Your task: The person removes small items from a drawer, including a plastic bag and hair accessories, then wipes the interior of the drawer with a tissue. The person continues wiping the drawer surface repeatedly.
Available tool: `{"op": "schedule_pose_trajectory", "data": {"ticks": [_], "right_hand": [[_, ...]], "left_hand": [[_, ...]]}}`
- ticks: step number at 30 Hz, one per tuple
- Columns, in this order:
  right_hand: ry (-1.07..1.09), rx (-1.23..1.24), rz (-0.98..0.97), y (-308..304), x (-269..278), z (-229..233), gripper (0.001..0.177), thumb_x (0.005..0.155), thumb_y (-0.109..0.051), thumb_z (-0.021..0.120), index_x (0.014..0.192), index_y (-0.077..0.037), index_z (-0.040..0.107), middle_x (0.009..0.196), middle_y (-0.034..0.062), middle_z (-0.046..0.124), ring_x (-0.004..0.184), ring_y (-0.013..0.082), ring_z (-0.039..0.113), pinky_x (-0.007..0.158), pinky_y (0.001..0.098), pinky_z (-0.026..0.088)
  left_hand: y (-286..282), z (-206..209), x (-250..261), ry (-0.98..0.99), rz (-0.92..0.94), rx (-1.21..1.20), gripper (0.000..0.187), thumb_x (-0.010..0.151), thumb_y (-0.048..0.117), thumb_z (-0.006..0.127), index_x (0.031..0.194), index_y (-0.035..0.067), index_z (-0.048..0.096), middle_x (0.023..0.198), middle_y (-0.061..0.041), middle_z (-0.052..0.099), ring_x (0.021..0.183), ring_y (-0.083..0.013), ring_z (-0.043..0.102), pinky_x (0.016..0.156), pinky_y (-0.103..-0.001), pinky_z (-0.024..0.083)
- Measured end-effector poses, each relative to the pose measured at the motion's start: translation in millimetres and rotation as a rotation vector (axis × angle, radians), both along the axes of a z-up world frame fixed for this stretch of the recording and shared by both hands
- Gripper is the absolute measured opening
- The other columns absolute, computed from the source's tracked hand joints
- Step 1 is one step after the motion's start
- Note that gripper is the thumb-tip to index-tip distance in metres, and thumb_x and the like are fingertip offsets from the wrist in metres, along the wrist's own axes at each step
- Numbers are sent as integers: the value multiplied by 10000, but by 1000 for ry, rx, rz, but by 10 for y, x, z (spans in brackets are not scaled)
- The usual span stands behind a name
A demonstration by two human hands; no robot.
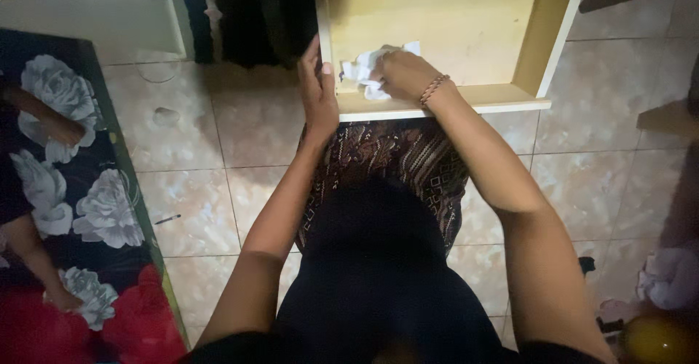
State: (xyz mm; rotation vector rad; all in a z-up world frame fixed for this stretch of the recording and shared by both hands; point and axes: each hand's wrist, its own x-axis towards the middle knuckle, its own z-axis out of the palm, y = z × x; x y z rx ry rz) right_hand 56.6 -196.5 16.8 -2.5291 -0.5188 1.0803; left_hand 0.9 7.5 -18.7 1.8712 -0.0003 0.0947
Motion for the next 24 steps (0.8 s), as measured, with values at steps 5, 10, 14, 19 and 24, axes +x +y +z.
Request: {"op": "schedule_pose_trajectory", "data": {"ticks": [5,10,14,19,24], "right_hand": [[-240,348,-9,424,-46,8,129,842,-29,731,955,-68,782,1195,107,711,1251,291,567,1109,405,442],[-192,324,78,447,-53,-144,206,843,-19,727,1024,-102,782,1290,124,665,1295,290,552,1176,397,391],[-159,287,49,64,-94,-96,254,846,12,682,1047,-109,779,1260,145,662,1230,287,565,1117,389,426],[97,-100,-83,-241,-33,349,173,993,-8,562,979,-24,734,1106,180,695,1074,240,679,989,361,559],[-163,263,-28,90,-78,328,367,811,78,545,1066,-124,716,1124,81,713,1063,219,651,1106,449,472]], "left_hand": [[-21,5,16,27,0,-125,567,1136,394,401,1562,25,347,1598,-189,405,1478,-319,442,1228,-451,387],[-31,29,9,63,15,-83,595,1124,420,397,1572,32,347,1605,-190,388,1501,-320,411,1262,-462,311],[-36,25,17,44,13,-33,578,1141,442,370,1581,67,347,1614,-176,391,1513,-317,401,1279,-461,305],[-24,39,-9,60,5,-36,585,1128,448,376,1575,72,346,1605,-164,403,1487,-313,428,1258,-454,329],[-43,-11,24,57,13,-116,557,1134,405,405,1573,67,349,1608,-164,404,1499,-308,422,1274,-459,326]]}}
